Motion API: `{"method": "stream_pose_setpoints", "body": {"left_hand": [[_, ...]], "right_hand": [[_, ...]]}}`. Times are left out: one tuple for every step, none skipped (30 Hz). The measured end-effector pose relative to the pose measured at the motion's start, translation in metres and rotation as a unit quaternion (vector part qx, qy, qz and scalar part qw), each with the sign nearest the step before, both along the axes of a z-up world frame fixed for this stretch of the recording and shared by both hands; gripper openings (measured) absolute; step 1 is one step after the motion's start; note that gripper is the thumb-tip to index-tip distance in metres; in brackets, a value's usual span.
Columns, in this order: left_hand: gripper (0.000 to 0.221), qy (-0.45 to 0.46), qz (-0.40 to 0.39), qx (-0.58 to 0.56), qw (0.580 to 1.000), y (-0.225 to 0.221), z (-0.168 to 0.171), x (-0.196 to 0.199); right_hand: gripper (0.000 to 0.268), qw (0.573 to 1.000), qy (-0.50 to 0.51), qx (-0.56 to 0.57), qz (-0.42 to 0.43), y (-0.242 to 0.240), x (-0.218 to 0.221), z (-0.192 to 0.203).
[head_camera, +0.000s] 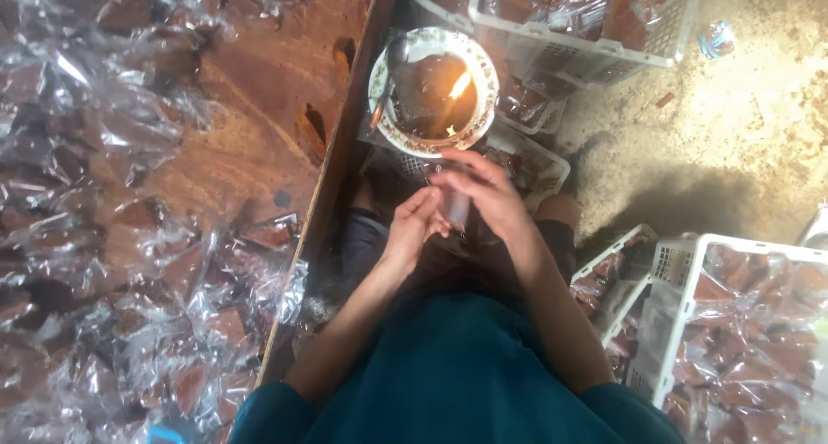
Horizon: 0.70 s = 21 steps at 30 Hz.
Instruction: Sealing plastic bags containing food items using a manual heat sealer.
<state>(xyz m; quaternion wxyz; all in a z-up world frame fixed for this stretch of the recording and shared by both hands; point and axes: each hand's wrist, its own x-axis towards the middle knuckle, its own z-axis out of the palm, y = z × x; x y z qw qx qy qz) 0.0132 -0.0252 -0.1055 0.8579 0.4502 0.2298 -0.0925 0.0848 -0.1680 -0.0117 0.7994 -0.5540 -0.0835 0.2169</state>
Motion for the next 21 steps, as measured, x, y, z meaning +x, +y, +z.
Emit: {"method": "stream_pose_setpoints", "body": {"left_hand": [[0.024, -0.003, 0.005, 0.002, 1.0, 0.011, 0.011, 0.001], [0.027, -0.02, -0.038, 0.047, 0.998, 0.022, 0.022, 0.002], [0.035, -0.034, -0.077, 0.091, 0.992, 0.033, 0.034, -0.001], [0.035, -0.034, -0.069, 0.092, 0.993, 0.063, 0.046, 0.008], [0.024, -0.079, -0.014, 0.139, 0.987, 0.096, 0.058, 0.017], [0.02, -0.123, 0.042, 0.186, 0.974, 0.128, 0.07, 0.024], [0.02, -0.121, 0.047, 0.187, 0.974, 0.162, 0.082, 0.035], [0.033, -0.184, 0.123, 0.253, 0.942, 0.197, 0.093, 0.046], [0.054, -0.245, 0.198, 0.317, 0.895, 0.232, 0.107, 0.058], [0.054, -0.245, 0.204, 0.319, 0.893, 0.291, 0.071, 0.064], [0.03, -0.128, 0.3, 0.497, 0.804, 0.346, 0.044, 0.074], [0.055, -0.005, 0.378, 0.645, 0.664, 0.396, 0.025, 0.091], [0.055, -0.004, 0.382, 0.645, 0.662, 0.431, 0.002, 0.088], [0.061, 0.085, 0.341, 0.702, 0.62, 0.466, -0.021, 0.085], [0.068, 0.171, 0.295, 0.748, 0.57, 0.501, -0.044, 0.086], [0.068, 0.17, 0.299, 0.747, 0.568, 0.494, -0.033, 0.078], [0.079, 0.194, 0.243, 0.761, 0.57, 0.486, -0.025, 0.07], [0.09, 0.216, 0.187, 0.771, 0.569, 0.477, -0.017, 0.062], [0.09, 0.216, 0.19, 0.769, 0.57, 0.486, -0.021, 0.067], [0.085, 0.188, 0.13, 0.773, 0.592, 0.495, -0.027, 0.072], [0.081, 0.163, 0.067, 0.773, 0.61, 0.504, -0.033, 0.068]], "right_hand": [[0.04, 1.0, -0.003, 0.002, 0.005, -0.004, -0.003, -0.007], [0.034, 0.997, -0.016, -0.074, -0.029, -0.007, -0.006, -0.014], [0.029, 0.987, -0.027, -0.149, -0.059, -0.01, -0.012, -0.022], [0.029, 0.987, -0.029, -0.148, -0.051, -0.019, -0.009, -0.031], [0.024, 0.965, -0.074, -0.25, -0.036, -0.026, -0.005, -0.04], [0.021, 0.93, -0.119, -0.348, -0.021, -0.034, -0.002, -0.05], [0.021, 0.93, -0.12, -0.347, -0.015, -0.038, -0.007, -0.046], [0.021, 0.929, -0.115, -0.351, -0.011, -0.042, -0.012, -0.043], [0.022, 0.929, -0.113, -0.354, -0.008, -0.045, -0.015, -0.039], [0.022, 0.929, -0.117, -0.352, -0.003, -0.048, -0.018, -0.045], [0.021, 0.928, -0.095, -0.361, 0.002, -0.052, -0.02, -0.051], [0.02, 0.926, -0.074, -0.369, 0.007, -0.056, -0.022, -0.057], [0.02, 0.927, -0.077, -0.368, 0.01, -0.057, -0.028, -0.058], [0.021, 0.93, -0.048, -0.365, 0.018, -0.058, -0.033, -0.059], [0.022, 0.932, -0.019, -0.362, 0.025, -0.059, -0.036, -0.06], [0.022, 0.932, -0.023, -0.361, 0.026, -0.058, -0.04, -0.057], [0.021, 0.934, -0.005, -0.355, 0.027, -0.059, -0.045, -0.054], [0.021, 0.936, 0.013, -0.349, 0.028, -0.059, -0.049, -0.051], [0.021, 0.936, 0.009, -0.35, 0.029, -0.06, -0.049, -0.06], [0.02, 0.94, 0.016, -0.339, 0.034, -0.062, -0.048, -0.07], [0.02, 0.944, 0.027, -0.327, 0.043, -0.063, -0.053, -0.08]]}}
